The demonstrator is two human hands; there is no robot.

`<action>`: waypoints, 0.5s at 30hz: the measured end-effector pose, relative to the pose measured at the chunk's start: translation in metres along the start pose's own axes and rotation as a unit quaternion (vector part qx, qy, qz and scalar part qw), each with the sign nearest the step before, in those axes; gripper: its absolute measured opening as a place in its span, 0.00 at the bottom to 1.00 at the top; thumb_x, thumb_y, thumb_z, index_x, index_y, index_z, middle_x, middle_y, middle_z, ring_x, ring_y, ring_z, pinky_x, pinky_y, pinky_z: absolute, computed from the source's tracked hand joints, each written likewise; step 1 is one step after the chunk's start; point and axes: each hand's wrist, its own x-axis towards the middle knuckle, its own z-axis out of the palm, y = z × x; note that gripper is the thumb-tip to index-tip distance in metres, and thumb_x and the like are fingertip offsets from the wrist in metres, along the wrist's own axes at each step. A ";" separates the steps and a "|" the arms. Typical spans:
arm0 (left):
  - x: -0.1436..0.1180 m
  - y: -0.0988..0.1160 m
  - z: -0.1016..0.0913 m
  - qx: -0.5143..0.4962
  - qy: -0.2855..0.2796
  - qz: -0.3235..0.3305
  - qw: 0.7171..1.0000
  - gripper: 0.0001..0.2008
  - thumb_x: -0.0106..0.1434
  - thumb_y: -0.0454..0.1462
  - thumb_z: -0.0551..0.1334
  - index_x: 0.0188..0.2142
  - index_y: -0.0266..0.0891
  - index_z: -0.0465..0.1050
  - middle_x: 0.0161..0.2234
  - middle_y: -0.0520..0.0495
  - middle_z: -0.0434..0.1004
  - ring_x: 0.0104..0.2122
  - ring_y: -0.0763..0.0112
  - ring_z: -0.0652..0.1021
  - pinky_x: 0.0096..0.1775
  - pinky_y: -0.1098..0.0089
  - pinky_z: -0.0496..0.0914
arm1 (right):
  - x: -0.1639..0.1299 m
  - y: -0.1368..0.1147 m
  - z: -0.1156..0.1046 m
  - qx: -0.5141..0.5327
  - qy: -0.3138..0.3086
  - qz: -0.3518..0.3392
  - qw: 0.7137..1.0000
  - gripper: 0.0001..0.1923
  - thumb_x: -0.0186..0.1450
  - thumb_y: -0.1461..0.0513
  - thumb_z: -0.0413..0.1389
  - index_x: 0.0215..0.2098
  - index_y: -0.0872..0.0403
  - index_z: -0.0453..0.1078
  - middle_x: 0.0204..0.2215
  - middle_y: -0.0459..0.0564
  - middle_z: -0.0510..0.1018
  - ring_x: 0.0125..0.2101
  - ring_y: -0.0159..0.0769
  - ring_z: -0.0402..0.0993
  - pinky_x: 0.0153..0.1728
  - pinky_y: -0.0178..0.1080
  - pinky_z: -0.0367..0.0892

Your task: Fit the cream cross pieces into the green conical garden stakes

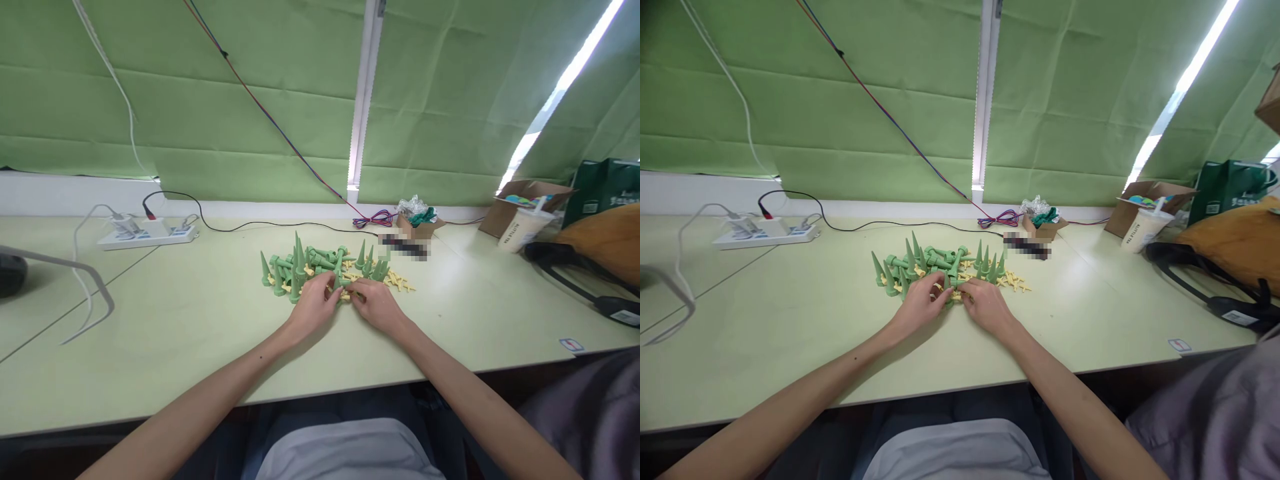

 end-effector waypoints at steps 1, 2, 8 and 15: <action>0.000 0.000 0.000 -0.001 0.001 -0.001 1.000 0.09 0.64 0.39 0.55 0.29 0.41 0.58 0.25 0.53 0.64 0.24 0.73 0.68 0.26 0.71 0.62 | 0.000 0.000 0.000 -0.004 -0.002 0.001 1.000 0.12 0.63 0.71 0.53 0.40 0.54 0.75 0.35 0.50 0.79 0.36 0.36 0.74 0.35 0.36 0.65; 0.000 0.000 0.001 -0.002 0.001 -0.002 1.000 0.08 0.64 0.39 0.54 0.29 0.41 0.58 0.25 0.53 0.64 0.24 0.73 0.68 0.26 0.71 0.62 | 0.000 0.000 -0.001 -0.007 -0.005 0.003 1.000 0.12 0.64 0.71 0.53 0.40 0.54 0.75 0.35 0.50 0.79 0.36 0.36 0.74 0.35 0.35 0.65; 0.001 0.000 0.001 -0.003 -0.006 -0.008 1.000 0.06 0.64 0.39 0.54 0.30 0.40 0.60 0.27 0.52 0.66 0.25 0.72 0.69 0.28 0.71 0.64 | -0.001 -0.001 -0.001 -0.017 -0.015 0.008 1.000 0.12 0.64 0.70 0.53 0.41 0.54 0.74 0.36 0.50 0.79 0.36 0.36 0.74 0.35 0.35 0.65; 0.000 0.002 -0.001 0.005 -0.018 -0.007 1.000 0.05 0.64 0.38 0.54 0.32 0.40 0.62 0.27 0.51 0.68 0.26 0.70 0.70 0.30 0.70 0.66 | -0.001 0.001 0.001 -0.016 -0.023 0.010 1.000 0.12 0.64 0.70 0.53 0.42 0.54 0.74 0.37 0.50 0.79 0.37 0.37 0.75 0.35 0.36 0.65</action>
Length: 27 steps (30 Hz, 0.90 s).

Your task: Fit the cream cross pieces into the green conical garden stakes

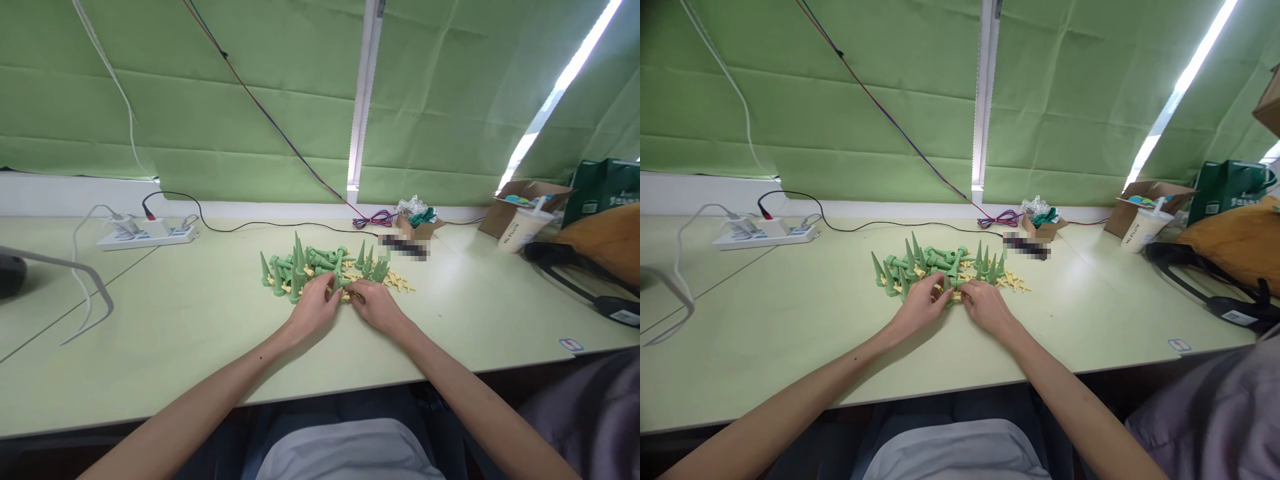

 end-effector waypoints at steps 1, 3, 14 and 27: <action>0.000 0.000 0.000 0.001 -0.001 0.000 1.000 0.05 0.64 0.38 0.54 0.32 0.40 0.63 0.27 0.51 0.68 0.26 0.70 0.70 0.30 0.69 0.66 | 0.000 0.000 0.000 -0.001 -0.001 0.001 1.000 0.12 0.64 0.70 0.53 0.42 0.54 0.73 0.37 0.50 0.79 0.37 0.37 0.75 0.35 0.36 0.64; 0.000 0.001 0.000 0.002 -0.003 0.000 1.000 0.05 0.64 0.38 0.54 0.32 0.40 0.63 0.27 0.50 0.68 0.26 0.70 0.70 0.30 0.69 0.66 | 0.000 0.000 0.000 -0.001 -0.003 0.001 1.000 0.11 0.64 0.70 0.53 0.42 0.54 0.73 0.36 0.50 0.79 0.36 0.37 0.74 0.35 0.36 0.64; 0.000 0.000 0.000 0.004 -0.009 -0.003 1.000 0.07 0.64 0.39 0.54 0.33 0.40 0.65 0.28 0.49 0.70 0.27 0.68 0.72 0.31 0.68 0.66 | 0.000 -0.001 -0.001 0.000 0.004 0.000 1.000 0.10 0.66 0.71 0.51 0.39 0.55 0.72 0.34 0.50 0.78 0.34 0.36 0.73 0.33 0.35 0.62; -0.001 0.002 -0.001 0.007 -0.009 0.000 1.000 0.08 0.64 0.39 0.54 0.33 0.39 0.67 0.27 0.49 0.69 0.26 0.69 0.69 0.29 0.68 0.63 | 0.000 -0.003 -0.002 0.061 0.031 -0.002 0.998 0.08 0.66 0.69 0.52 0.39 0.54 0.71 0.34 0.50 0.77 0.33 0.35 0.72 0.34 0.36 0.64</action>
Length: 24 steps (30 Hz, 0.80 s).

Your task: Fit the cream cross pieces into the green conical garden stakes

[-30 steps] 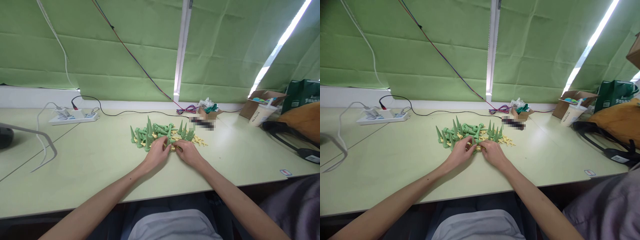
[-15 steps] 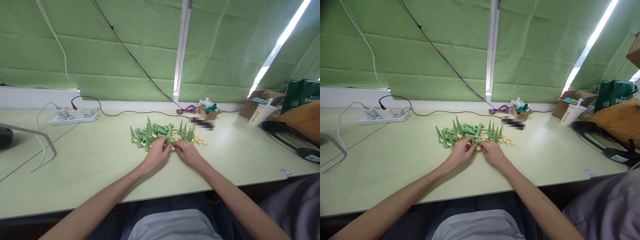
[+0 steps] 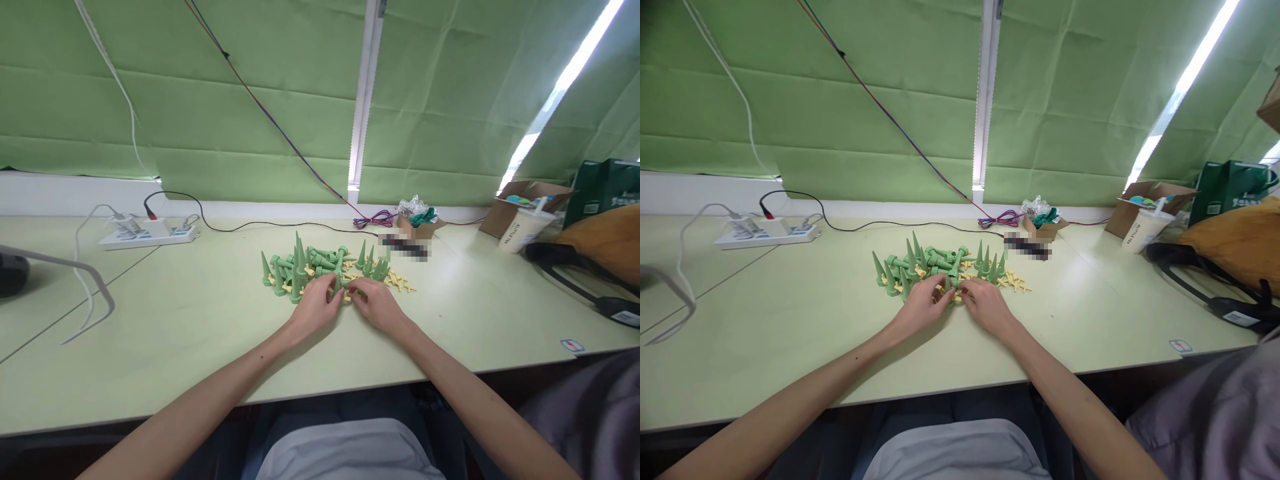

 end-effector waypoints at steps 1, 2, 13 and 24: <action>0.000 0.000 0.000 -0.002 -0.001 0.000 1.000 0.08 0.64 0.39 0.54 0.33 0.39 0.67 0.27 0.49 0.69 0.26 0.69 0.69 0.29 0.68 0.63 | 0.000 0.000 0.000 0.002 0.002 0.000 1.000 0.08 0.66 0.69 0.52 0.39 0.54 0.71 0.34 0.50 0.77 0.32 0.35 0.72 0.34 0.36 0.64; 0.000 0.000 0.000 -0.005 -0.002 0.000 1.000 0.08 0.64 0.39 0.54 0.33 0.39 0.67 0.27 0.49 0.69 0.26 0.69 0.69 0.29 0.68 0.63 | 0.000 0.000 0.000 0.003 0.005 0.001 1.000 0.08 0.66 0.69 0.52 0.39 0.54 0.71 0.34 0.50 0.77 0.32 0.35 0.72 0.33 0.36 0.64; -0.001 0.001 -0.001 0.001 -0.003 0.004 1.000 0.09 0.65 0.39 0.54 0.31 0.38 0.66 0.29 0.47 0.70 0.29 0.67 0.69 0.31 0.67 0.63 | 0.000 -0.004 -0.004 0.029 0.040 -0.015 0.999 0.08 0.67 0.67 0.52 0.36 0.54 0.73 0.33 0.49 0.75 0.30 0.34 0.70 0.31 0.35 0.65; -0.001 0.000 -0.001 0.010 -0.003 -0.003 1.000 0.10 0.65 0.40 0.53 0.28 0.39 0.62 0.28 0.49 0.68 0.29 0.68 0.69 0.31 0.68 0.62 | 0.000 -0.009 -0.006 0.067 0.084 -0.060 0.992 0.07 0.69 0.65 0.51 0.37 0.52 0.72 0.35 0.50 0.75 0.36 0.37 0.71 0.35 0.38 0.68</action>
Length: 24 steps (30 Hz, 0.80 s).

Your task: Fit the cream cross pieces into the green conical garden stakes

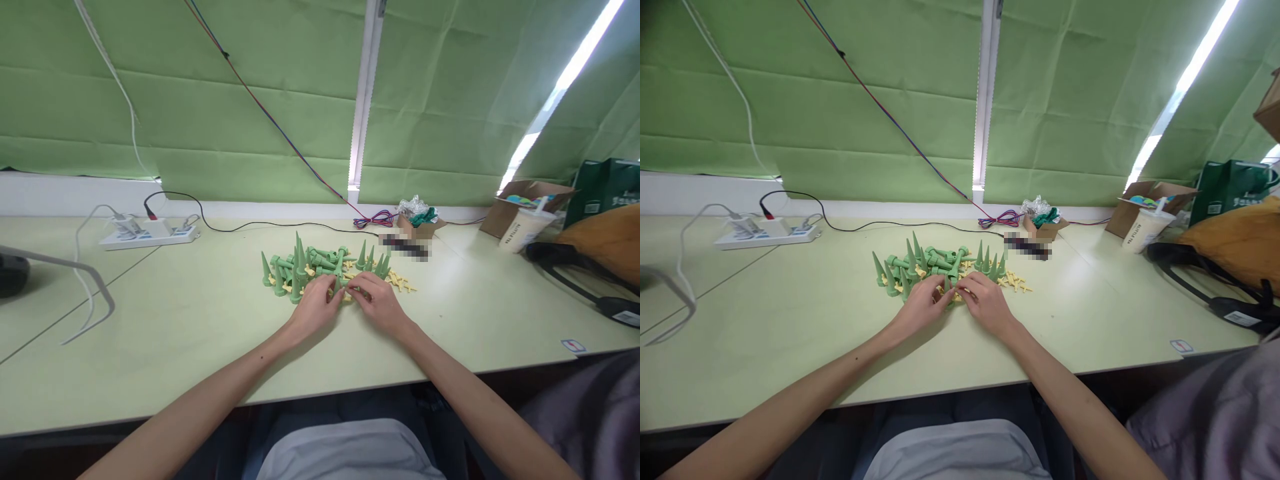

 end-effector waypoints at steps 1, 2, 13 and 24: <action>0.000 0.000 0.000 0.000 0.000 0.000 1.000 0.10 0.65 0.40 0.53 0.28 0.39 0.62 0.28 0.49 0.68 0.29 0.68 0.69 0.31 0.68 0.62 | 0.000 0.000 0.000 -0.007 0.002 -0.010 1.000 0.07 0.69 0.65 0.51 0.37 0.52 0.72 0.35 0.50 0.76 0.37 0.38 0.71 0.37 0.39 0.67; 0.000 0.000 0.000 0.000 0.000 0.000 1.000 0.10 0.66 0.40 0.53 0.28 0.39 0.62 0.28 0.49 0.67 0.29 0.68 0.69 0.30 0.69 0.62 | 0.001 -0.001 -0.001 -0.013 0.004 -0.019 1.000 0.07 0.69 0.64 0.51 0.37 0.52 0.72 0.34 0.50 0.76 0.37 0.38 0.70 0.39 0.41 0.67; 0.002 0.001 0.000 -0.027 -0.010 -0.006 1.000 0.11 0.65 0.45 0.55 0.34 0.40 0.65 0.29 0.50 0.68 0.26 0.70 0.68 0.28 0.69 0.61 | 0.001 -0.004 -0.002 0.020 0.040 -0.006 0.999 0.08 0.70 0.65 0.49 0.38 0.52 0.70 0.35 0.51 0.74 0.36 0.37 0.71 0.36 0.38 0.68; 0.000 -0.002 0.002 -0.039 -0.049 -0.001 0.998 0.11 0.64 0.43 0.56 0.30 0.39 0.68 0.30 0.49 0.72 0.26 0.71 0.68 0.30 0.69 0.61 | 0.001 0.000 0.000 0.034 0.058 -0.012 0.998 0.08 0.70 0.66 0.49 0.41 0.52 0.70 0.37 0.51 0.76 0.38 0.37 0.73 0.40 0.40 0.69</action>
